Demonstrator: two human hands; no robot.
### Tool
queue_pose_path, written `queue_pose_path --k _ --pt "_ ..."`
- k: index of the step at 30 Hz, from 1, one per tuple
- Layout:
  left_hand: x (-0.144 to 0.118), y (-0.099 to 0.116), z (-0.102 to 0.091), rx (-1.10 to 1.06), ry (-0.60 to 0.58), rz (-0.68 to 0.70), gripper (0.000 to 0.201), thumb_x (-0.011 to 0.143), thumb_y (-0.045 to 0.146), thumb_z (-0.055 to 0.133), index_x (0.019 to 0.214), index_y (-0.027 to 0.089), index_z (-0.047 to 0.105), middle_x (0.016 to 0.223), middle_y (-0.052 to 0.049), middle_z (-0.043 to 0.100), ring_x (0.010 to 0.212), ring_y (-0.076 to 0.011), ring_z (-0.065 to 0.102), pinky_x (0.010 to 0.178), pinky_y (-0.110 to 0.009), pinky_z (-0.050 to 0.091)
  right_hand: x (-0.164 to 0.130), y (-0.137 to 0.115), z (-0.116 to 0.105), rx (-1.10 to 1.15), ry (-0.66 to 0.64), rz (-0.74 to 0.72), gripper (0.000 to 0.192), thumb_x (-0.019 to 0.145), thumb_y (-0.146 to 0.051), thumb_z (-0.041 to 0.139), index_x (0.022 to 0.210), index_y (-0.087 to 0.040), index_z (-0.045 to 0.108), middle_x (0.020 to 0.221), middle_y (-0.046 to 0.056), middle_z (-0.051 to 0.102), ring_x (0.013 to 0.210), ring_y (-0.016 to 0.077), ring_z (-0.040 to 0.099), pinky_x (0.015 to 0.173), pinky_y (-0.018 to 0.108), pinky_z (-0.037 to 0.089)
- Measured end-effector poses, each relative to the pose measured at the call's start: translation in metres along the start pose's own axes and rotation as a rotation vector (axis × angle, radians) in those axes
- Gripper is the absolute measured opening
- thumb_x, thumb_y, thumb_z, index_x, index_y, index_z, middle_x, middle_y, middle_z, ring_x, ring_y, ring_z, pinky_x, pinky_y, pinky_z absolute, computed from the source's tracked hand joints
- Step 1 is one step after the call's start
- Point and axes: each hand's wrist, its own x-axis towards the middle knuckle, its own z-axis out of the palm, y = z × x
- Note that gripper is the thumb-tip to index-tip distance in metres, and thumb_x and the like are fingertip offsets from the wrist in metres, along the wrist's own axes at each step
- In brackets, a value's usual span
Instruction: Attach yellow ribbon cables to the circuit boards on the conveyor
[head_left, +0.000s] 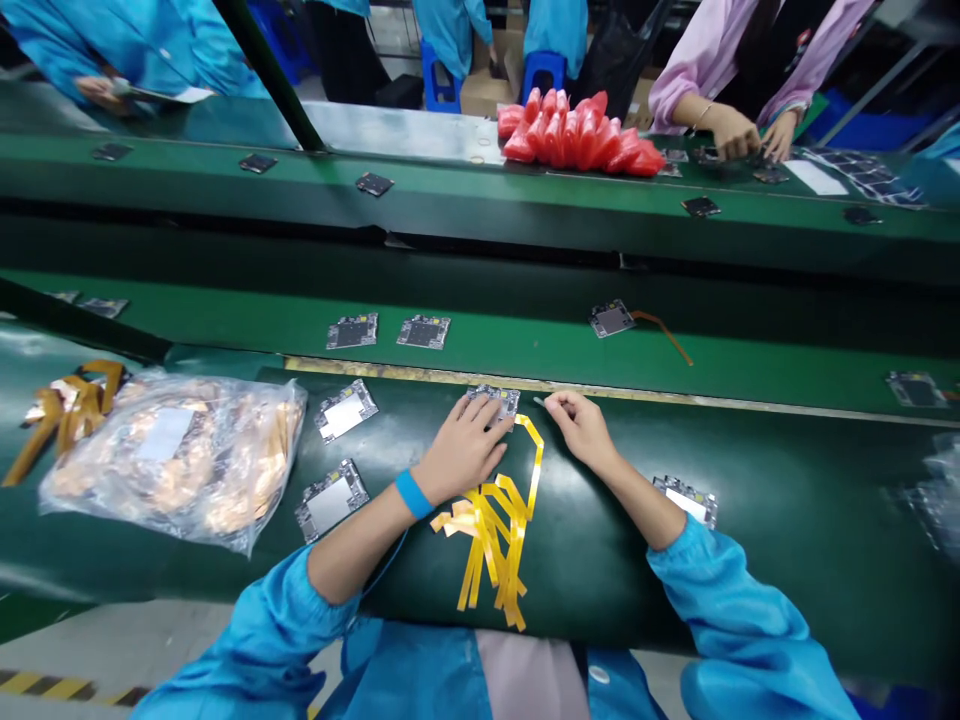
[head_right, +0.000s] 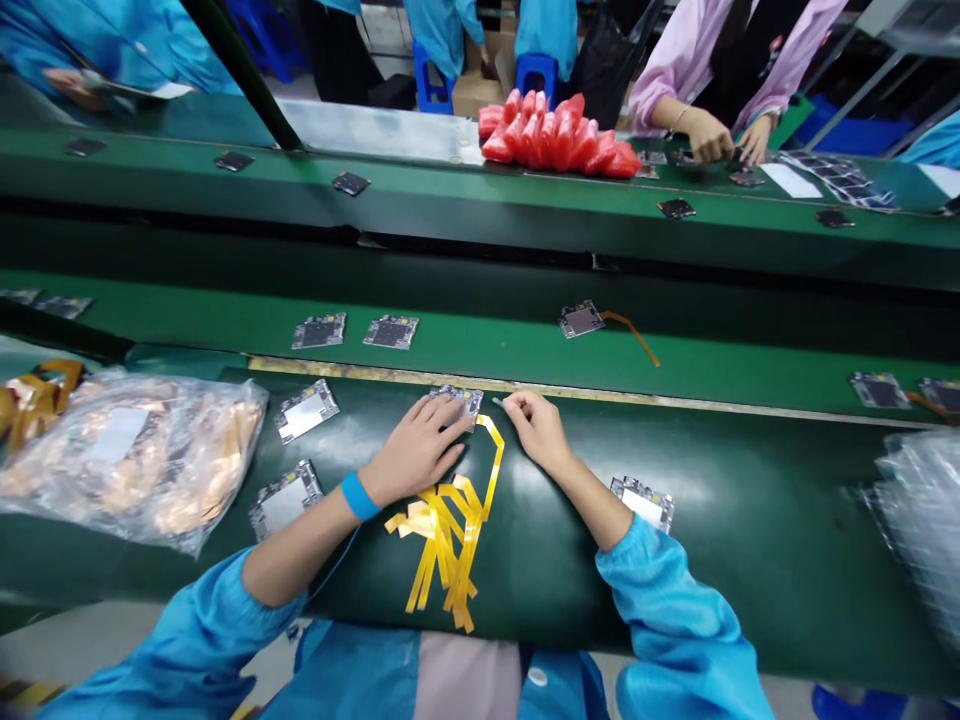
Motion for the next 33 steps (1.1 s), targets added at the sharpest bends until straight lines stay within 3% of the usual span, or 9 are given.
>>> queue_pose_path --k 4,9,13,17,20,22,26,31,33 --pt "0.018 -0.032 -0.012 0.053 -0.082 0.148 0.061 0.092 0.021 0.062 0.152 0.021 0.053 0.163 -0.017 0.043 0.153 -0.0393 0.036 0.122 -0.057 0.033 -0.002 0.005 -0.003 0.165 0.131 0.068 0.037 0.091 -0.056 0.061 0.085 -0.02 0.066 0.072 0.001 0.063 0.062 0.0159 0.052 0.058 0.027 0.041" --pt "0.043 -0.055 -0.016 0.068 -0.171 0.251 0.056 0.093 0.015 0.056 0.149 0.022 0.056 0.146 -0.016 0.059 0.13 -0.0319 0.057 0.107 -0.045 0.047 -0.005 0.007 -0.001 0.232 0.175 0.078 0.04 0.089 -0.059 0.065 0.083 -0.02 0.064 0.064 -0.003 0.055 0.055 0.0127 0.044 0.053 0.025 0.035" --pt "0.06 -0.064 -0.022 0.069 -0.192 0.273 0.058 0.091 0.016 0.059 0.148 0.022 0.056 0.138 -0.017 0.062 0.12 -0.032 0.06 0.096 -0.043 0.052 -0.007 0.01 -0.002 0.285 0.229 0.069 0.043 0.09 -0.063 0.065 0.082 -0.021 0.063 0.063 -0.003 0.053 0.054 0.012 0.042 0.053 0.025 0.035" --pt "0.083 -0.08 -0.029 0.052 -0.076 0.133 0.059 0.092 0.018 0.06 0.15 0.023 0.053 0.146 -0.016 0.057 0.131 -0.0331 0.056 0.106 -0.046 0.049 -0.007 0.011 -0.002 0.343 0.259 0.067 0.045 0.09 -0.065 0.065 0.084 -0.021 0.064 0.066 -0.002 0.056 0.053 0.0118 0.042 0.052 0.025 0.035" --pt "0.097 -0.097 -0.032 0.062 0.049 -0.119 0.064 0.095 0.024 0.062 0.157 0.019 0.046 0.158 -0.019 0.048 0.146 -0.0373 0.045 0.119 -0.053 0.038 -0.007 0.011 -0.002 0.348 0.268 0.067 0.045 0.09 -0.066 0.065 0.085 -0.021 0.065 0.069 -0.001 0.059 0.055 0.0124 0.044 0.052 0.026 0.036" --pt "0.1 -0.11 -0.032 0.064 0.071 -0.257 0.066 0.097 0.029 0.061 0.159 0.017 0.044 0.162 -0.02 0.043 0.152 -0.0391 0.038 0.122 -0.054 0.035 -0.007 0.01 -0.002 0.337 0.263 0.062 0.044 0.089 -0.064 0.066 0.083 -0.021 0.065 0.069 -0.001 0.058 0.057 0.013 0.045 0.054 0.026 0.038" --pt "0.094 -0.136 -0.029 0.091 -0.064 -0.334 0.065 0.096 0.029 0.059 0.159 0.019 0.046 0.166 -0.018 0.041 0.156 -0.0389 0.034 0.123 -0.056 0.035 -0.008 0.007 -0.001 0.324 0.226 0.054 0.041 0.086 -0.062 0.069 0.082 -0.021 0.066 0.068 -0.001 0.059 0.061 0.014 0.049 0.058 0.026 0.043" --pt "0.087 -0.166 -0.023 0.099 -0.289 -0.311 0.078 0.091 0.024 0.061 0.165 0.023 0.036 0.174 -0.016 0.027 0.16 -0.0383 0.025 0.123 -0.056 0.034 -0.009 0.006 0.003 0.292 0.128 0.054 0.04 0.08 -0.06 0.076 0.082 -0.021 0.067 0.071 0.001 0.065 0.062 0.0149 0.056 0.061 0.027 0.047" --pt "0.088 -0.172 -0.022 0.094 -0.339 -0.276 0.081 0.089 0.021 0.06 0.166 0.022 0.033 0.173 -0.017 0.027 0.158 -0.037 0.029 0.121 -0.052 0.036 -0.01 0.006 0.005 0.218 0.07 0.037 0.039 0.081 -0.059 0.075 0.081 -0.02 0.069 0.069 0.001 0.065 0.06 0.0151 0.056 0.058 0.027 0.045"
